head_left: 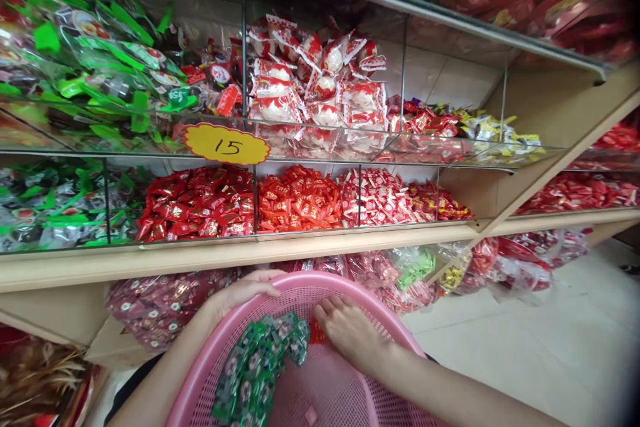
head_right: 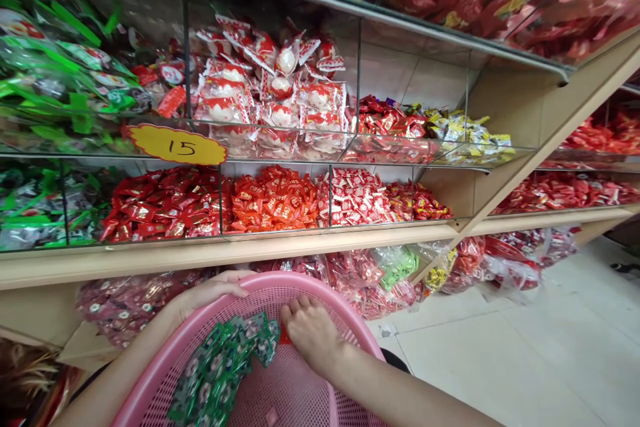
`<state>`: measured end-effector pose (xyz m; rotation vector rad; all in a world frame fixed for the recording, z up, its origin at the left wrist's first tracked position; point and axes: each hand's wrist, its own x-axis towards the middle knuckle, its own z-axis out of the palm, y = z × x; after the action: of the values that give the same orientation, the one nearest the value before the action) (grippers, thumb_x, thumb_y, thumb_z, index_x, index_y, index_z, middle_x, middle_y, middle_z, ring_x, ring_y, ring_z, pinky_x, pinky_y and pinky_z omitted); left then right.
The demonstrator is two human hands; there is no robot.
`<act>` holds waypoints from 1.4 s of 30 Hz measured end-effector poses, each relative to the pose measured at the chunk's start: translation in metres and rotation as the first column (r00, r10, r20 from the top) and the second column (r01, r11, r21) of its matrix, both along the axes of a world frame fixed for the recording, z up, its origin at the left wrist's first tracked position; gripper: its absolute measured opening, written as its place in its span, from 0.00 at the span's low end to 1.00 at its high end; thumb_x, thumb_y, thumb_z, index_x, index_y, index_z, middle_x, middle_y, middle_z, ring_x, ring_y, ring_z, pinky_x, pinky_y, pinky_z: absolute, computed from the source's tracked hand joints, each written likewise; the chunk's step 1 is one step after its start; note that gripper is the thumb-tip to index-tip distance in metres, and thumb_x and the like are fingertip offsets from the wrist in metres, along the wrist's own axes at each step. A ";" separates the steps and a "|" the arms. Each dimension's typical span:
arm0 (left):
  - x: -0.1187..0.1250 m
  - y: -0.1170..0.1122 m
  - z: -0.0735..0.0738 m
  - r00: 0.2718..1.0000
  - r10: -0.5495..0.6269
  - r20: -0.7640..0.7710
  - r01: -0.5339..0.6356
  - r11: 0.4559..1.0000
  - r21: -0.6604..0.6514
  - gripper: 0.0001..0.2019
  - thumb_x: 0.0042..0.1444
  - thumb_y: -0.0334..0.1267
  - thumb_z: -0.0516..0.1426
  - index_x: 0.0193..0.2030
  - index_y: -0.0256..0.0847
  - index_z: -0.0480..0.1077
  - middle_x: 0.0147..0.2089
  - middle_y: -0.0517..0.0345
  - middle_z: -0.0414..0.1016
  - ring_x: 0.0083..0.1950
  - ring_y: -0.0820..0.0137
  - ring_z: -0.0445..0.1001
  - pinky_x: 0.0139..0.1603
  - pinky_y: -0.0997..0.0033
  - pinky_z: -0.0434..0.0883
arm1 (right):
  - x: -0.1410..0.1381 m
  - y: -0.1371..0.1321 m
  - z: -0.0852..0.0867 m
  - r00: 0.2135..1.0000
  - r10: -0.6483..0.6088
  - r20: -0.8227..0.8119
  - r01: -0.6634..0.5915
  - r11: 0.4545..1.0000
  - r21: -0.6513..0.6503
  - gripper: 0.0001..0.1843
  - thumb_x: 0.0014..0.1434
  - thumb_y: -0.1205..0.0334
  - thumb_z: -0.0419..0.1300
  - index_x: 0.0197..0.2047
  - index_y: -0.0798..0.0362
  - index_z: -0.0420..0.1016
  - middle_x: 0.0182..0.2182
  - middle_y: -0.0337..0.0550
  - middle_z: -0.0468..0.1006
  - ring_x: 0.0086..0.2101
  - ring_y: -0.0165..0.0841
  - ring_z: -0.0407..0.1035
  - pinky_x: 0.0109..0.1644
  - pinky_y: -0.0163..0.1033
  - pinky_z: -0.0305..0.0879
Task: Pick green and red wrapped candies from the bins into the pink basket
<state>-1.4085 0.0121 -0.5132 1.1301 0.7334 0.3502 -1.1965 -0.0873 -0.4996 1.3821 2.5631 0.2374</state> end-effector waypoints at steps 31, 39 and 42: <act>0.001 0.002 0.001 1.000 0.002 0.023 -0.002 1.000 -0.027 0.23 0.42 0.30 0.58 0.49 0.38 0.69 0.37 0.56 0.77 0.35 0.69 0.73 0.37 0.73 0.67 | 0.001 0.136 0.120 0.502 -0.584 -0.637 0.576 0.776 -0.257 0.12 0.44 0.55 0.60 0.28 0.55 0.68 0.25 0.41 0.72 0.27 0.30 0.65 0.29 0.34 0.56; 0.000 0.002 -0.001 1.000 0.005 -0.004 -0.005 1.000 0.011 0.24 0.42 0.31 0.59 0.50 0.38 0.69 0.41 0.56 0.77 0.39 0.67 0.73 0.41 0.71 0.67 | 0.022 0.077 0.143 0.525 -0.232 -0.819 0.325 0.944 -0.059 0.09 0.47 0.59 0.56 0.26 0.52 0.59 0.20 0.34 0.65 0.21 0.25 0.57 0.25 0.32 0.51; 0.001 0.002 -0.002 1.000 0.000 0.011 0.000 1.000 -0.006 0.24 0.42 0.31 0.59 0.50 0.39 0.69 0.41 0.56 0.77 0.38 0.68 0.73 0.39 0.72 0.68 | 0.023 0.038 0.121 0.593 -0.210 -0.777 0.177 0.976 -0.129 0.07 0.51 0.59 0.53 0.28 0.52 0.59 0.21 0.34 0.66 0.21 0.24 0.57 0.25 0.32 0.50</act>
<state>-1.4071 0.0140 -0.5149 1.1213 0.7245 0.3536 -1.1739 -0.0496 -0.3786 2.0901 2.9652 -0.6187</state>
